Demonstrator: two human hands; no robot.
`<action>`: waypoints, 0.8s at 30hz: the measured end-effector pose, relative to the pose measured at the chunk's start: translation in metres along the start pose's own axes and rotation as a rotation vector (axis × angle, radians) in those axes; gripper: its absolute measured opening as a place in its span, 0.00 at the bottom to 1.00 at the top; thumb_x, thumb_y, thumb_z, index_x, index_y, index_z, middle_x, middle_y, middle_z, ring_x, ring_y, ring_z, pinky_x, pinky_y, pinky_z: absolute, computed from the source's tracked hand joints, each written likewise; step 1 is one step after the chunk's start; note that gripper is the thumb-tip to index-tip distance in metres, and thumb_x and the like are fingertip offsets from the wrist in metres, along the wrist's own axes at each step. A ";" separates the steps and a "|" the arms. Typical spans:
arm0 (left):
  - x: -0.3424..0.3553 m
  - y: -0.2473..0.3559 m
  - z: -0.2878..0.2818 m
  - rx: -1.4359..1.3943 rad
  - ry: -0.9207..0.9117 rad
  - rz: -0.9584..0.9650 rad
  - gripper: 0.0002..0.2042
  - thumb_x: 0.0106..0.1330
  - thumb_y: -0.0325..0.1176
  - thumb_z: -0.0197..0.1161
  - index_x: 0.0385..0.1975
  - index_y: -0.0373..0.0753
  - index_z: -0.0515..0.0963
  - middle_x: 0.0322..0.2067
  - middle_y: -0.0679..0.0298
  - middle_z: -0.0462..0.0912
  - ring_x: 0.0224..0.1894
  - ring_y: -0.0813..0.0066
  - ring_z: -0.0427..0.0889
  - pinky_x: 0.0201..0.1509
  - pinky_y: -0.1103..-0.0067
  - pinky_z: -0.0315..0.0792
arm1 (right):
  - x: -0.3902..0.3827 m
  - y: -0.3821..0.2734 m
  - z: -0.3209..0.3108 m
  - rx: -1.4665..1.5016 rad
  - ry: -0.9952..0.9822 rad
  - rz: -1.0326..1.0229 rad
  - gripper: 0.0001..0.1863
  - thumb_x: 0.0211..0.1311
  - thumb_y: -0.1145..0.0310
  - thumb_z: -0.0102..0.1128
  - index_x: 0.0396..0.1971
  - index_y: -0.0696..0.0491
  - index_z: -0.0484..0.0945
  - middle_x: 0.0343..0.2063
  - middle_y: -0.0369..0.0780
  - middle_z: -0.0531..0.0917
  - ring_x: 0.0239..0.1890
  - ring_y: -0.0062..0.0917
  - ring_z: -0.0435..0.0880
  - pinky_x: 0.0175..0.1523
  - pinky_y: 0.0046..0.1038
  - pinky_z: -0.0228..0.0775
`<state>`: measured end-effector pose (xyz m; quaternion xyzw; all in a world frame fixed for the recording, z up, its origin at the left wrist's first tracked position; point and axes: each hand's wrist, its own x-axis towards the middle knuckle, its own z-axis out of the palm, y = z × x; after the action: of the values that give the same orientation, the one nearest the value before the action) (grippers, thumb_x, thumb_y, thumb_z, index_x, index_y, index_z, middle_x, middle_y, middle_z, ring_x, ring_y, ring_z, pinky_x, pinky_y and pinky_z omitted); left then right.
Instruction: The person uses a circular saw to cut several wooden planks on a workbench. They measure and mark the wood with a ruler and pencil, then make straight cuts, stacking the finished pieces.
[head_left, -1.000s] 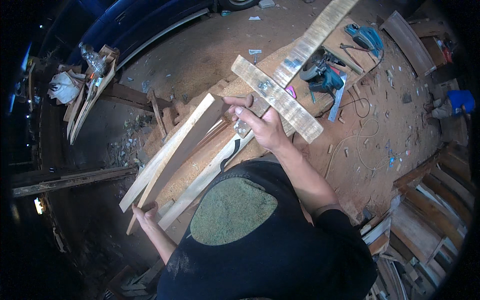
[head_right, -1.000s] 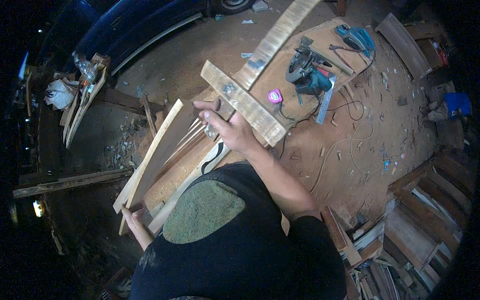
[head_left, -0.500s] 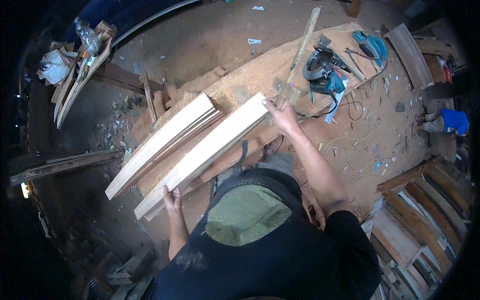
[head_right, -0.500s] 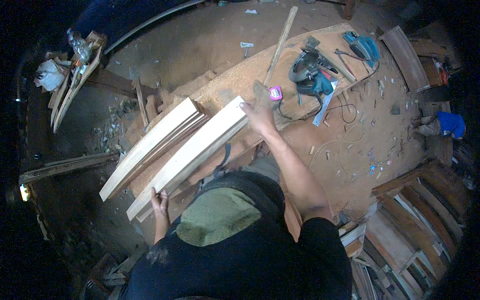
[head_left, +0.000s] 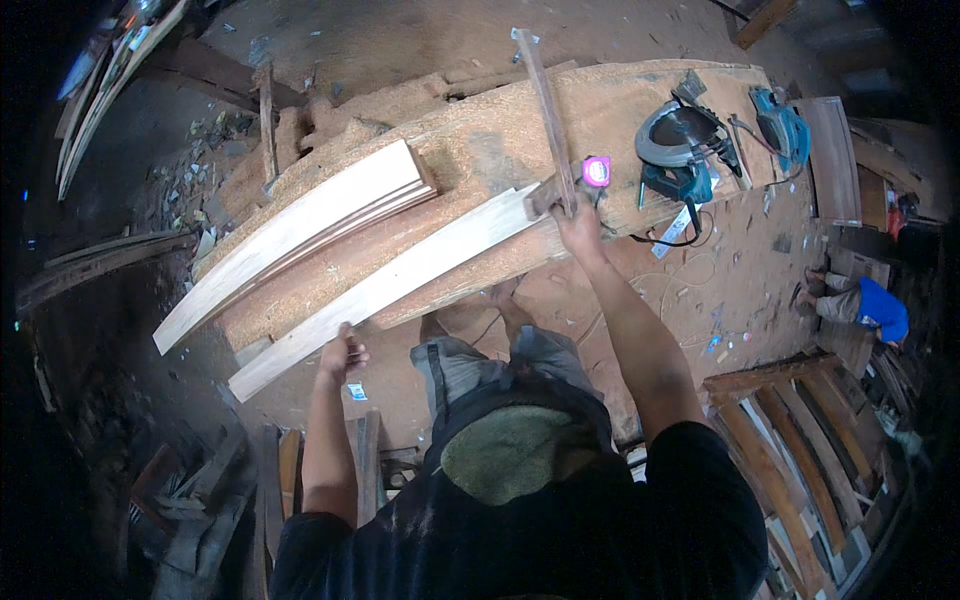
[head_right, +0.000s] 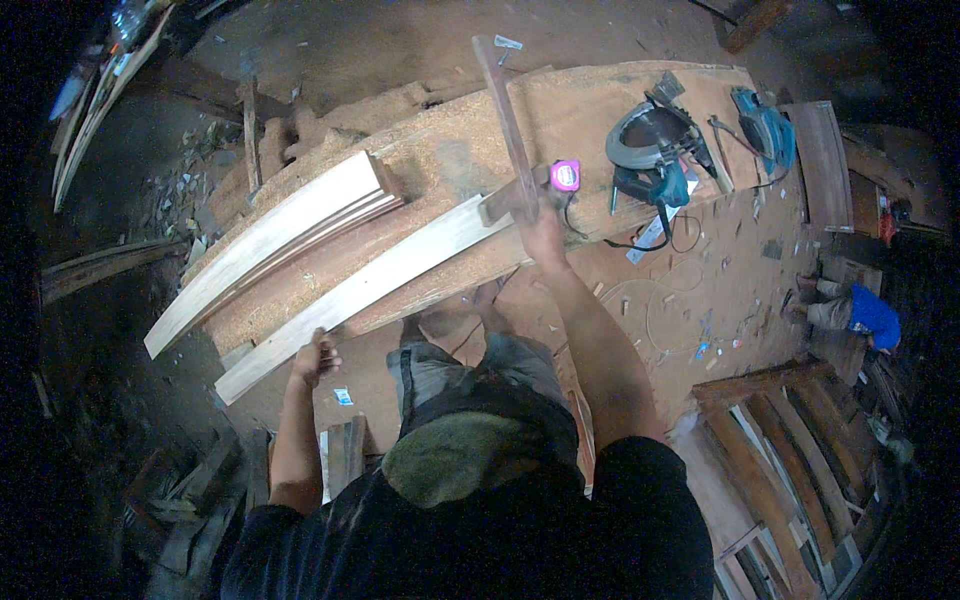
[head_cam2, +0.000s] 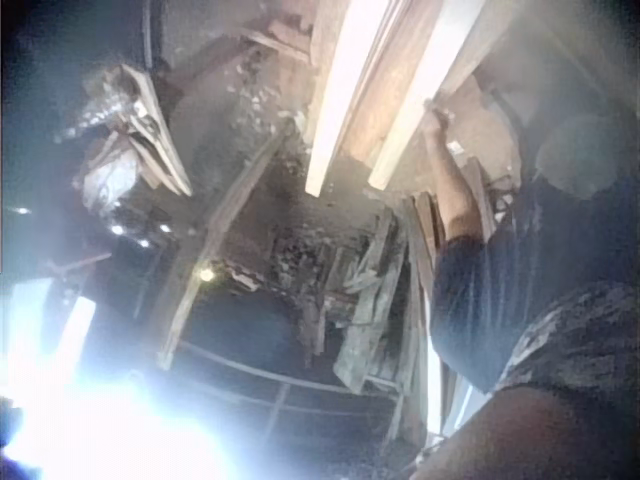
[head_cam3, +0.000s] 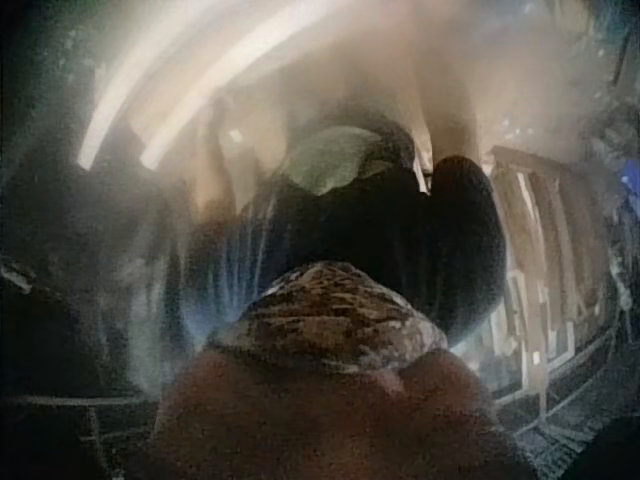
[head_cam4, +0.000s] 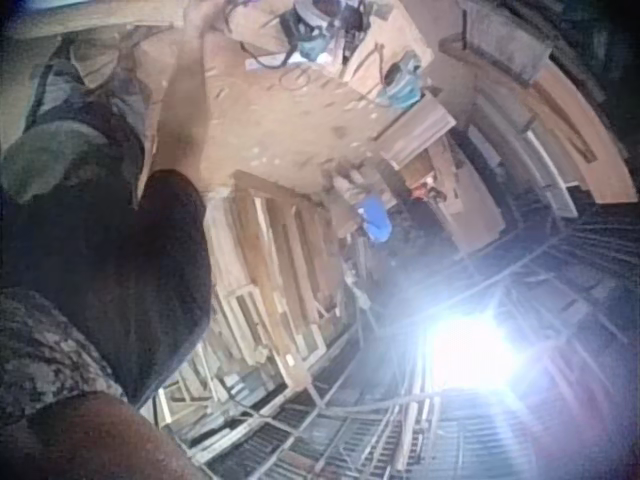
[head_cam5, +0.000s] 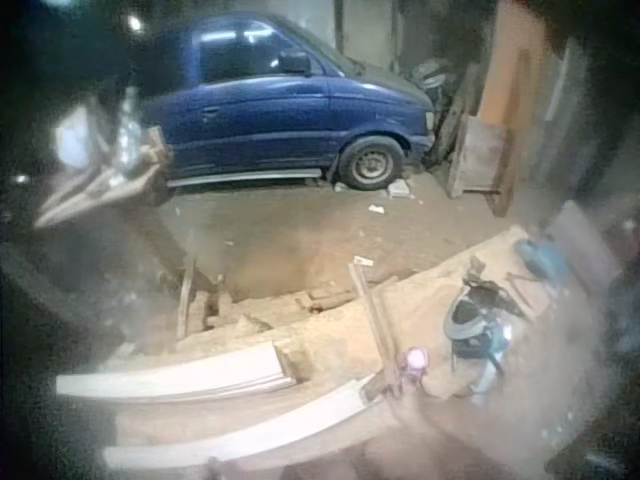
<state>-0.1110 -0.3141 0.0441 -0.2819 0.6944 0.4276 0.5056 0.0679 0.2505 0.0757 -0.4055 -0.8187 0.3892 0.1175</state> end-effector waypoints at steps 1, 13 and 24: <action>-0.011 0.021 0.041 0.303 0.096 0.151 0.18 0.76 0.48 0.60 0.40 0.37 0.82 0.33 0.59 0.87 0.33 0.65 0.86 0.35 0.69 0.78 | -0.006 0.014 -0.008 -0.092 0.067 0.012 0.18 0.61 0.63 0.72 0.42 0.60 0.78 0.34 0.54 0.85 0.41 0.49 0.87 0.47 0.42 0.76; -0.002 0.140 0.277 1.176 -0.047 1.192 0.39 0.64 0.51 0.69 0.70 0.35 0.65 0.60 0.43 0.71 0.64 0.45 0.68 0.72 0.59 0.61 | -0.135 0.027 0.036 -0.057 -0.014 0.231 0.26 0.61 0.54 0.72 0.49 0.58 0.77 0.40 0.58 0.84 0.45 0.58 0.84 0.47 0.51 0.77; -0.007 0.146 0.320 1.264 -0.056 1.412 0.50 0.48 0.57 0.75 0.73 0.46 0.63 0.64 0.47 0.65 0.65 0.44 0.64 0.70 0.53 0.58 | -0.068 0.003 -0.001 -0.188 -0.204 -0.034 0.26 0.64 0.53 0.68 0.50 0.61 0.81 0.50 0.58 0.82 0.56 0.54 0.80 0.62 0.47 0.71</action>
<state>-0.0818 0.0362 0.0562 0.5397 0.7949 0.1859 0.2054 0.1138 0.2010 0.0823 -0.3591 -0.8661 0.3478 0.0017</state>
